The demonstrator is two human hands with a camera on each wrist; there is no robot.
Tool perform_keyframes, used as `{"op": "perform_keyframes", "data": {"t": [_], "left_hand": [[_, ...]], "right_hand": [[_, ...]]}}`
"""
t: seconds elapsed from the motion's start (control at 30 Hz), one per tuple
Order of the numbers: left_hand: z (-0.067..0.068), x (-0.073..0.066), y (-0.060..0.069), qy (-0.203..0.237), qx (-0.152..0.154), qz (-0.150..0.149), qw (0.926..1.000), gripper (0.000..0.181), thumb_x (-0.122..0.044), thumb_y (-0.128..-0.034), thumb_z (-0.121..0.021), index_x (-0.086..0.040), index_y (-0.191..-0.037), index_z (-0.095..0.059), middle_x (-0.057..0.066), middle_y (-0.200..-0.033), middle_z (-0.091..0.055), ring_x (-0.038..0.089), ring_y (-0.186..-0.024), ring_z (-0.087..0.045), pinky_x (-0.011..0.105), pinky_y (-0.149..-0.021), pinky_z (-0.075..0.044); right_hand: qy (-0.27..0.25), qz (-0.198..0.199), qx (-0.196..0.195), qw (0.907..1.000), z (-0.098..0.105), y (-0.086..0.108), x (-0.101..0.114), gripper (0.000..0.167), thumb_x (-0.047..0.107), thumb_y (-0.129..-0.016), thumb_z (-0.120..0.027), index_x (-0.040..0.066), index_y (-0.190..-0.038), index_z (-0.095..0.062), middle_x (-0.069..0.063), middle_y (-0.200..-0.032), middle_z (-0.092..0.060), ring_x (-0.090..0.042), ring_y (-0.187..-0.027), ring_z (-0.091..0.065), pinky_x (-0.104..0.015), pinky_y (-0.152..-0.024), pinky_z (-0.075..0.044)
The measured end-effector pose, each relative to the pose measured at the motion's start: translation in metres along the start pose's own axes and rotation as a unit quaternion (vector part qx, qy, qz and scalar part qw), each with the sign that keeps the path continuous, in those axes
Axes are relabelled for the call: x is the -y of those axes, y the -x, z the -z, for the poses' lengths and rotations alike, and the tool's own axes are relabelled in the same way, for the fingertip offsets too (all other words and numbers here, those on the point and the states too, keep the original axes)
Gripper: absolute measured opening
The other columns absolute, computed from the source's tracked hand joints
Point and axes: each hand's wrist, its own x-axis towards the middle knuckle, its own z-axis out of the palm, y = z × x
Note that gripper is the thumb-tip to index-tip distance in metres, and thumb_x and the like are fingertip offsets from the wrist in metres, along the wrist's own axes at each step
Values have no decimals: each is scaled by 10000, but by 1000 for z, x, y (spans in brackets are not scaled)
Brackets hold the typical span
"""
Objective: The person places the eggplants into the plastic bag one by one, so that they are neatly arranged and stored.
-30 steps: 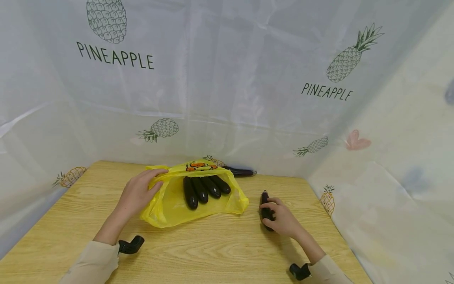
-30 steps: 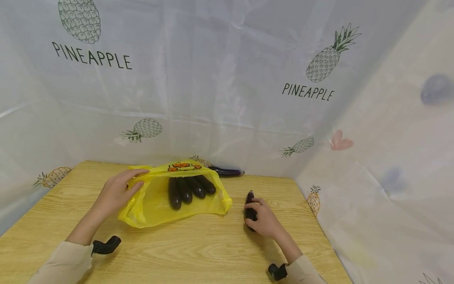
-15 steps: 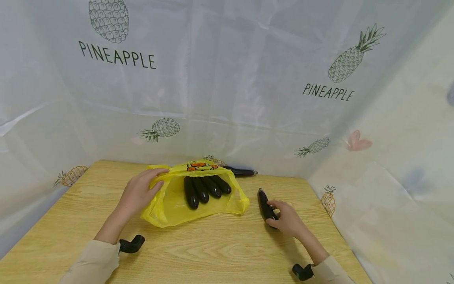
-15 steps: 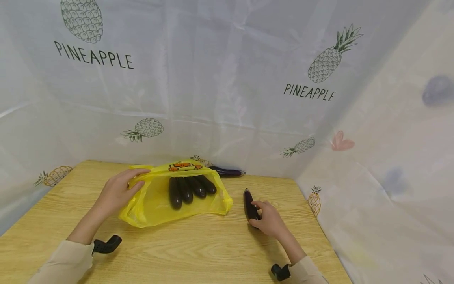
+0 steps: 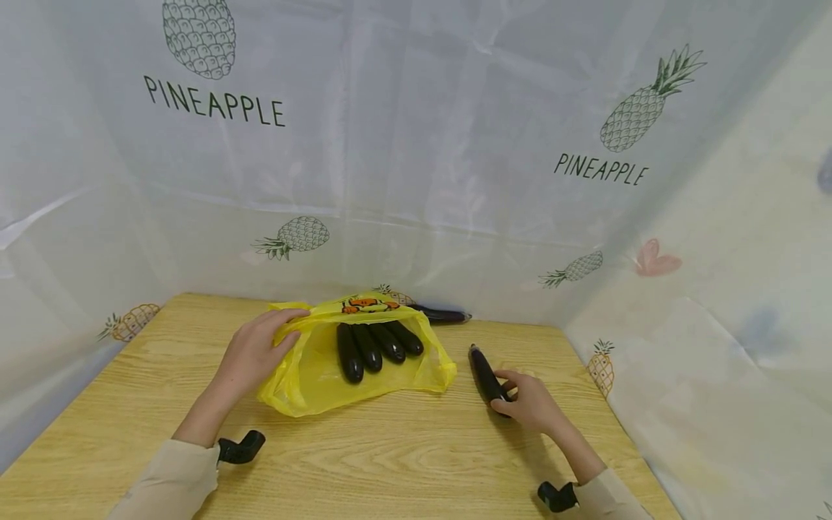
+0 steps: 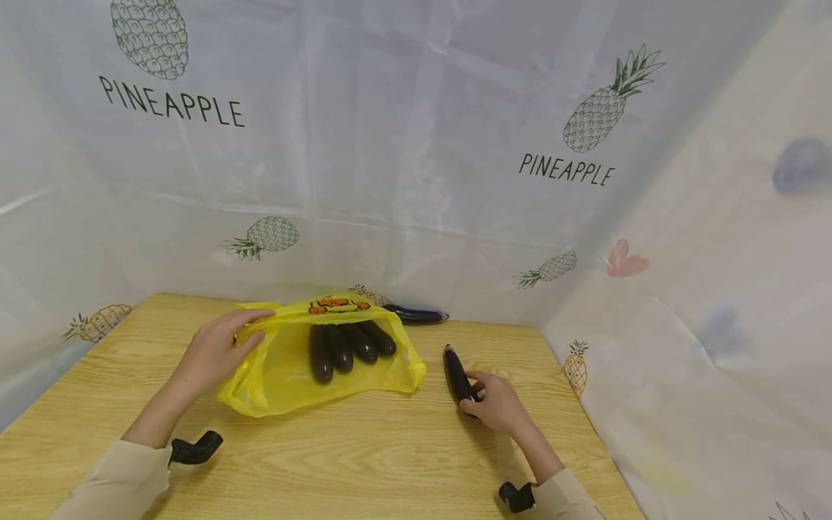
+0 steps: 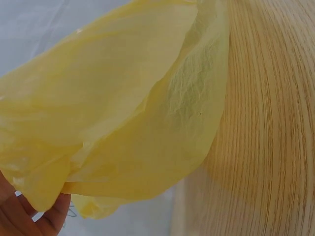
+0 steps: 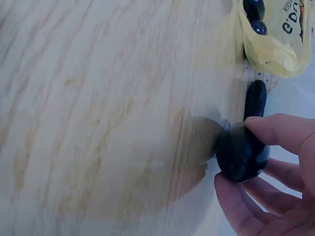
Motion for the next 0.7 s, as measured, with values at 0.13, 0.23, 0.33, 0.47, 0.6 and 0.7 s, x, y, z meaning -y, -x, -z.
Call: {"op": "perform_keyframes", "data": {"t": [0.13,0.23,0.33,0.47,0.6,0.7], "left_hand": [[0,1,0,12,-17,-30,10000,418,-85,-1019,-721,-135,-1431,-663,151,-1400,-686,410,-1175,-690,624,-932,-574],[-1,2,0,27,-44,-46,10000,417,-84,-1020,-720,-134,-1430,-663,150,-1403,-685,412,-1181,-688,626,-937,-572],[-1,2,0,24,-59,-58,10000,414,-85,-1021,-718,-134,-1428,-664,150,-1403,-685,412,-1181,-688,626,-937,-573],[-1,1,0,17,-50,-34,10000,412,-84,-1021,-717,-132,-1427,-664,153,-1404,-683,416,-1182,-686,630,-937,-571],[0,0,0,-2,-67,-15,10000,416,-83,-1019,-718,-135,-1428,-664,152,-1397,-684,415,-1172,-687,632,-927,-571],[0,-1,0,-17,-96,-25,9999,418,-82,-1015,-724,-137,-1426,-667,146,-1379,-690,405,-1152,-692,624,-909,-577]], "right_hand": [[-91,-54,-95,9999,0,1,1,558,170,-931,-828,41,-1443,-646,-167,-1165,-739,-221,-873,-748,-350,-683,-621],[-192,-33,-234,9995,0,2,4,530,160,-948,-808,50,-1442,-651,-160,-1175,-739,-210,-873,-753,-308,-663,-611],[-325,32,-405,9986,1,2,10,523,144,-951,-803,51,-1443,-651,-152,-1161,-742,-199,-865,-756,-265,-637,-600],[-417,167,-522,9976,6,5,24,534,160,-954,-813,67,-1453,-648,-128,-1155,-742,-192,-865,-752,-236,-634,-591],[-532,362,-462,9969,11,8,43,544,196,-964,-813,88,-1468,-640,-109,-1163,-734,-186,-880,-749,-241,-652,-594],[-673,567,-339,9955,13,10,56,545,205,-971,-808,93,-1475,-635,-110,-1167,-726,-177,-885,-747,-241,-667,-602]]}}
